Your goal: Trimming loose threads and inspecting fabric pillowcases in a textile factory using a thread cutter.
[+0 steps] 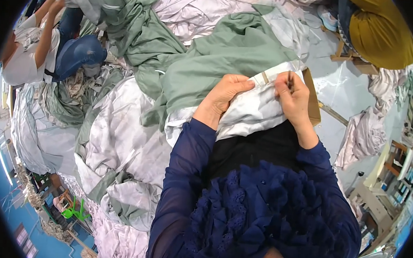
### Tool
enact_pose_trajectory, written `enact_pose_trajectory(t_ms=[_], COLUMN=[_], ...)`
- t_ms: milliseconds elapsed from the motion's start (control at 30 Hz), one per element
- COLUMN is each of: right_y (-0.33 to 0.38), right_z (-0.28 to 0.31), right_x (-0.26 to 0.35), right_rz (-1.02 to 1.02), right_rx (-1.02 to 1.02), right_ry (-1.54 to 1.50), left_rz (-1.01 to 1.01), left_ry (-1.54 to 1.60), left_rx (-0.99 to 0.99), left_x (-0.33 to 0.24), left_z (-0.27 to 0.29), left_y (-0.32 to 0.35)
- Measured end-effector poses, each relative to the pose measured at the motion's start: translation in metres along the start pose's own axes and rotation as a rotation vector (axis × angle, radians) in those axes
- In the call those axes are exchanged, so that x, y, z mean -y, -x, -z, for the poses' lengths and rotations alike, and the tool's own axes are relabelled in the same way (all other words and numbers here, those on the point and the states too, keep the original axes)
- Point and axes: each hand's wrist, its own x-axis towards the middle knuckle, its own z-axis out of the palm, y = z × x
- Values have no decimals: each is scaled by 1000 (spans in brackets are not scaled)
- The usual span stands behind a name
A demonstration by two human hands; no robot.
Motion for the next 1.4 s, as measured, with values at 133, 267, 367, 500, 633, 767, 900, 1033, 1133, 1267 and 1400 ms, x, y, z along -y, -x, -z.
enact_pose_trajectory(t_ms=[133, 267, 367, 500, 633, 767, 900, 1033, 1133, 1267, 1400], right_y=[2, -2, -7, -7, 3, 20, 44, 52, 43, 20, 6], right_z=[11, 7, 0, 4, 22, 47, 87, 113, 101, 54, 33], right_x=[1, 3, 14, 11, 4, 0, -6, -16, -10, 21, 14], right_rz=[-412, -463, -474, -504, -569, -571, -553, -503, -283, -102, -121], right_rx=[-41, -90, -78, 51, 142, 186, 132, 19, -32, 3, 80], right_ry=[-572, -738, -714, -647, -469, -399, -99, 165, 347, 114, 244], left_rz=[-45, -64, -109, -254, -343, -374, -369, -381, -369, -266, -305], left_ry=[6, 4, -76, -185, -254, -199, -239, -277, -351, -322, -295], left_rx=[-2, -2, -34, 21, -89, -112, -157, -111, -96, -66, -79], left_x=[-1, -2, -7, 0, 11, 12, 7, 2, 1, 3, 11], left_z=[3, -1, -20, -21, -15, -14, -13, -22, -29, -37, -46], left_y=[2, 2, 7, -10, -15, -13, -5, 0, 1, 0, -5])
